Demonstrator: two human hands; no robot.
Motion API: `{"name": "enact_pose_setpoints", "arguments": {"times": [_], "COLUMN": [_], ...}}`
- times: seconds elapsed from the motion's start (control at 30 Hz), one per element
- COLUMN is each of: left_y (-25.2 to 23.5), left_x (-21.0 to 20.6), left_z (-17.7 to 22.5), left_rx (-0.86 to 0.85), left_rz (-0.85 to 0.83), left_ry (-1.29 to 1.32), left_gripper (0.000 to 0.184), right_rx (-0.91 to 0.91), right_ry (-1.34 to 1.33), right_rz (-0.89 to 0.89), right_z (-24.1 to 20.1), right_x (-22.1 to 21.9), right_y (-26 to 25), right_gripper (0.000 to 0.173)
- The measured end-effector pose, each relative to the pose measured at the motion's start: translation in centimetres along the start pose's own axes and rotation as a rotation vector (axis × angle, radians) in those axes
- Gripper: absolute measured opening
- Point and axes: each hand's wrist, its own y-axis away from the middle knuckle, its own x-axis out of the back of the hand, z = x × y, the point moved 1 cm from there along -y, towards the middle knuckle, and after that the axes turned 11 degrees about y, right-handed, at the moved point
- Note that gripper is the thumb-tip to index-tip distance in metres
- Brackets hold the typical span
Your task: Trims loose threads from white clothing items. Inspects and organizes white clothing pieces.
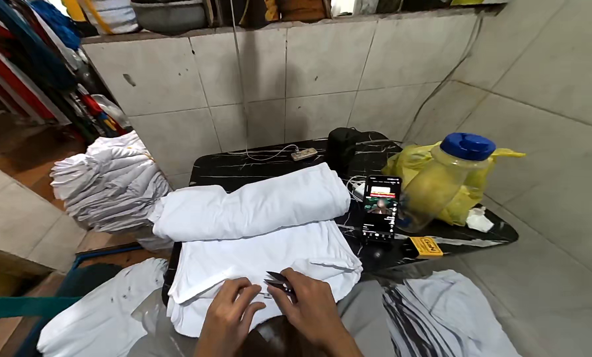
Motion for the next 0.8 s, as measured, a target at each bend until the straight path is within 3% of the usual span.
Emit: {"name": "enact_pose_setpoints", "arguments": {"times": [0.1, 0.4, 0.6, 0.7, 0.8], "left_y": [0.2, 0.3, -0.3, -0.4, 0.1], "left_x": [-1.0, -0.4, -0.7, -0.9, -1.5], "left_z": [-0.6, -0.5, 0.0, 0.3, 0.2], "left_rx": [-0.042, 0.004, 0.169, 0.16, 0.062], "left_rz": [0.066, 0.06, 0.058, 0.038, 0.081], "left_ry": [-0.047, 0.016, -0.052, -0.118, -0.157], "left_gripper": [0.016, 0.021, 0.043, 0.039, 0.021], "right_rx": [-0.014, -0.001, -0.02, -0.014, -0.004], "right_ry": [0.016, -0.011, 0.025, 0.036, 0.053], "right_rz": [-0.051, -0.059, -0.03, -0.006, 0.01], "right_z": [0.0, 0.4, 0.4, 0.5, 0.6], "right_x": [0.1, 0.4, 0.2, 0.1, -0.1], "right_y": [0.0, 0.0, 0.1, 0.3, 0.4], "right_gripper": [0.045, 0.046, 0.045, 0.042, 0.034]}}
